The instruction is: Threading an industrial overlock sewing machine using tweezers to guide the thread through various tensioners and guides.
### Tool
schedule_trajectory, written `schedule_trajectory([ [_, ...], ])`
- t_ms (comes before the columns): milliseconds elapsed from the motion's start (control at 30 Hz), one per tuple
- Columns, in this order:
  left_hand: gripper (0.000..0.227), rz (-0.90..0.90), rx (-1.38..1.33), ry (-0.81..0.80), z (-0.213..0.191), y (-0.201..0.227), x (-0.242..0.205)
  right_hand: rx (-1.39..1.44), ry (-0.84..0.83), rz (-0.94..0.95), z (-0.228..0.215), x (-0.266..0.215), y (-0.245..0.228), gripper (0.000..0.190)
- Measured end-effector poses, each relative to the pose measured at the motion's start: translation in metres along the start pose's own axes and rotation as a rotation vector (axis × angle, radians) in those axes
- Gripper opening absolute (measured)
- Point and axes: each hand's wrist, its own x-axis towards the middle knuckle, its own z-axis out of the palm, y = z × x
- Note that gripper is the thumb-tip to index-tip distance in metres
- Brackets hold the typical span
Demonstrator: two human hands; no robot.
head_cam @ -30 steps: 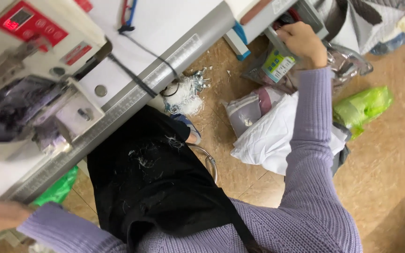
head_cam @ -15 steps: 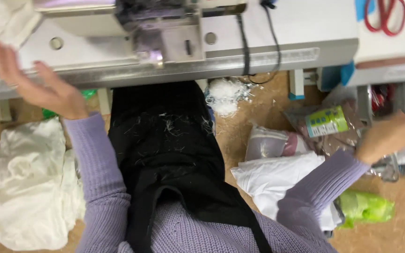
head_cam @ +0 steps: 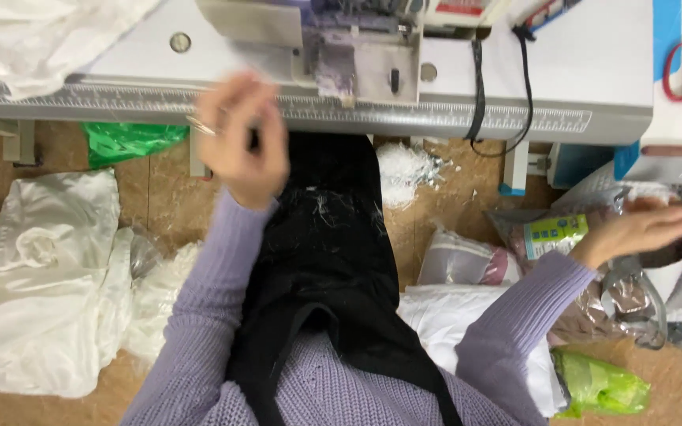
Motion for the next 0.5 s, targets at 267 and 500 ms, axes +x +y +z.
schedule_trajectory([
  [267, 0.048, -0.153, -0.681, -0.598, 0.031, 0.071, -0.023, 0.521, -0.918, -0.069, 0.06, -0.138, -0.245, 0.019],
  [500, 0.026, 0.012, -0.612, -0.373, 0.027, 0.062, 0.009, 1.1, -0.84, 0.219, 0.13, -0.199, -0.2, 0.015],
])
